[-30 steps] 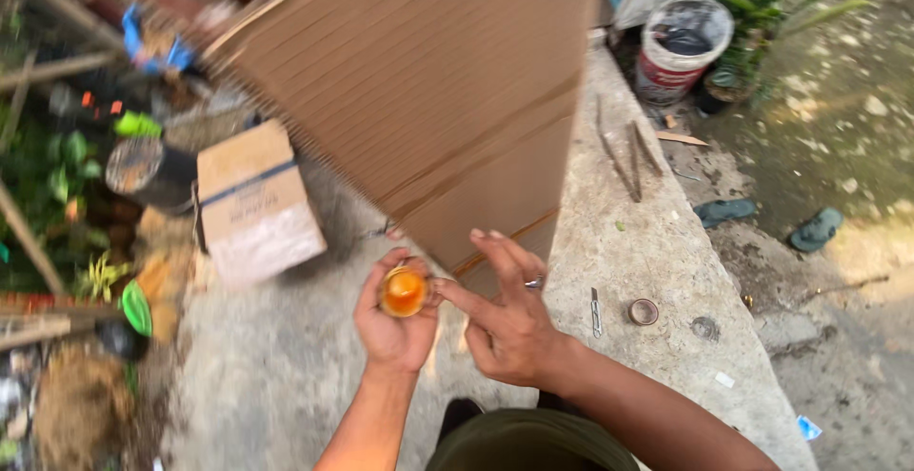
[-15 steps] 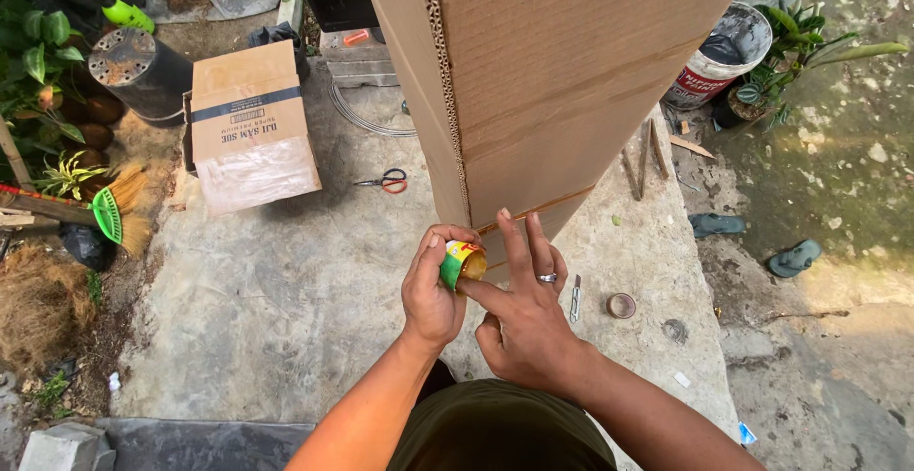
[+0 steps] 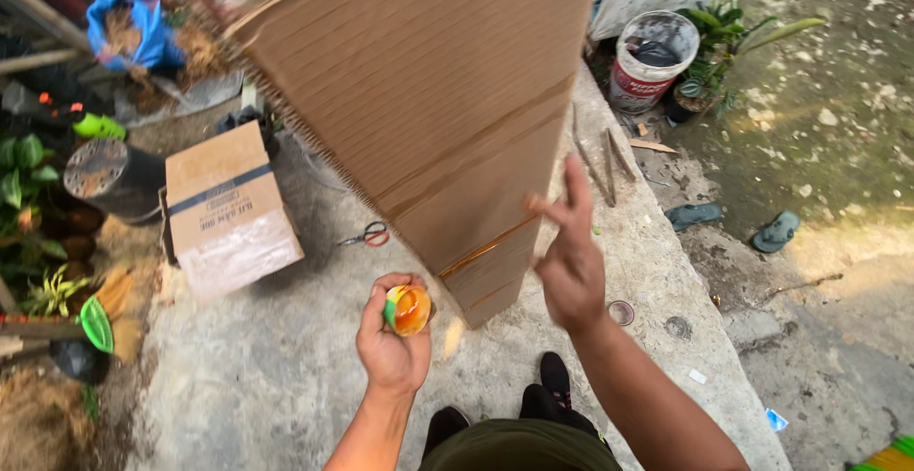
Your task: The person holds a long cardboard box upright and rubs a liquid from a small plastic cup along its folded seams and edges, pressing the flaps closed. They rotate the box to treat different sides, then sit on the ground and continue working the seams before setting the box down.
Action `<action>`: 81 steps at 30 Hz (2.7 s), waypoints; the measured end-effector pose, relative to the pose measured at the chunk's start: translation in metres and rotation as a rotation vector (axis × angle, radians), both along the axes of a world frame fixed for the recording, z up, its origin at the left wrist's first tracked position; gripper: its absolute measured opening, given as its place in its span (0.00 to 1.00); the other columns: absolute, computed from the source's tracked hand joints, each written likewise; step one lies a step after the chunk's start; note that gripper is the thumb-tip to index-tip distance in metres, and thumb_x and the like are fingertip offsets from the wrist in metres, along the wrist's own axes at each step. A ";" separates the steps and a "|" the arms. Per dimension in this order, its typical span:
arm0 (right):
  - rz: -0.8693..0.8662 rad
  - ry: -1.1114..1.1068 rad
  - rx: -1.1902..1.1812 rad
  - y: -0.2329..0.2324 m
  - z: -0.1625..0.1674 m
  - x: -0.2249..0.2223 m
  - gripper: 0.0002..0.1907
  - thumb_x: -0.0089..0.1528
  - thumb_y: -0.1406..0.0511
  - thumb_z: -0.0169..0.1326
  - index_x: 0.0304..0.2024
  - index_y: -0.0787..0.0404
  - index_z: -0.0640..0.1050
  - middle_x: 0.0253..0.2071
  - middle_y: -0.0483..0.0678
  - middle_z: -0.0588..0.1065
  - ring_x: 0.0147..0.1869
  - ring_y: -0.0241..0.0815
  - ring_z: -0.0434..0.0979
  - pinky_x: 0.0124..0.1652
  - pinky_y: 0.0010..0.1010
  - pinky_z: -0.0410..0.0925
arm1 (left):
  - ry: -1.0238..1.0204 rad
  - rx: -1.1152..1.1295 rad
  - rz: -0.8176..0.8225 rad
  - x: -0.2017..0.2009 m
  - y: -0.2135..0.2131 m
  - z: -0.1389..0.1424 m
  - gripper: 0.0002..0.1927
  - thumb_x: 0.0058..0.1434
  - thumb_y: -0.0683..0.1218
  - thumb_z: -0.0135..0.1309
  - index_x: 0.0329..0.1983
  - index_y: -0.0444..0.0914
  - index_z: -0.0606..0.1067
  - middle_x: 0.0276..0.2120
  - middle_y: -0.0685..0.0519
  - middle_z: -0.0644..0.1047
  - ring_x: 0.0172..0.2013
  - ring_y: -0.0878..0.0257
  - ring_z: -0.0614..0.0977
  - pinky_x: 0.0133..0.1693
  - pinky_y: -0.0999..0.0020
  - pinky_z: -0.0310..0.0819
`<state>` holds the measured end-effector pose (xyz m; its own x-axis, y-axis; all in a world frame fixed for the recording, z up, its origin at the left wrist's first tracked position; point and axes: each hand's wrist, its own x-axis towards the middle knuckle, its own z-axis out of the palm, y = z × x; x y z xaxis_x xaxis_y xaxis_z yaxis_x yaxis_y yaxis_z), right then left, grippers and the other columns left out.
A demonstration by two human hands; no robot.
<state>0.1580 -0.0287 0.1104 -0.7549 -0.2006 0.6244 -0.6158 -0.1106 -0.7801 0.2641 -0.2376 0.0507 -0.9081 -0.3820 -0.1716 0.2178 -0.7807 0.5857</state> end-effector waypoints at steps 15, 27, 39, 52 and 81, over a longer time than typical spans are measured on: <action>-0.324 0.131 0.118 -0.012 -0.012 -0.082 0.40 0.58 0.74 0.50 0.75 0.58 0.66 0.82 0.62 0.30 0.88 0.57 0.25 0.81 0.45 0.33 | -0.029 -0.066 0.029 0.010 -0.005 -0.005 0.17 0.73 0.52 0.39 0.45 0.35 0.72 0.41 0.44 0.76 0.40 0.56 0.75 0.42 0.60 0.69; -0.675 0.437 0.546 -0.068 -0.011 -0.031 0.32 0.62 0.62 0.54 0.71 0.51 0.73 0.77 0.73 0.38 0.81 0.75 0.33 0.74 0.62 0.39 | -0.016 -0.031 0.058 0.017 -0.017 -0.011 0.16 0.72 0.51 0.40 0.46 0.35 0.72 0.41 0.44 0.77 0.41 0.56 0.76 0.42 0.61 0.70; -0.759 0.610 0.644 -0.106 -0.003 0.008 0.28 0.66 0.62 0.50 0.71 0.43 0.74 0.80 0.65 0.40 0.82 0.70 0.32 0.73 0.59 0.36 | 0.001 -0.176 -0.049 -0.010 -0.022 0.002 0.30 0.73 0.51 0.35 0.76 0.35 0.59 0.40 0.49 0.77 0.42 0.63 0.75 0.48 0.67 0.67; -0.804 0.778 0.752 -0.092 0.006 0.002 0.24 0.76 0.51 0.49 0.74 0.40 0.72 0.82 0.62 0.38 0.83 0.68 0.32 0.75 0.58 0.30 | -0.028 -0.108 -0.123 -0.021 -0.014 0.010 0.31 0.72 0.51 0.38 0.73 0.29 0.62 0.43 0.49 0.78 0.46 0.62 0.76 0.53 0.66 0.67; -0.578 0.644 0.557 -0.035 -0.030 -0.044 0.29 0.66 0.64 0.50 0.71 0.39 0.74 0.80 0.63 0.43 0.83 0.68 0.35 0.74 0.59 0.34 | 0.029 -0.057 0.160 -0.004 -0.008 0.007 0.25 0.72 0.54 0.39 0.63 0.33 0.69 0.39 0.40 0.76 0.32 0.55 0.70 0.37 0.59 0.63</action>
<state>0.1144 -0.0634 0.0800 -0.3827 -0.2980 0.8745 -0.7800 0.6114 -0.1330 0.2602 -0.2455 0.0580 -0.8390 -0.5309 -0.1195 0.3546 -0.7000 0.6199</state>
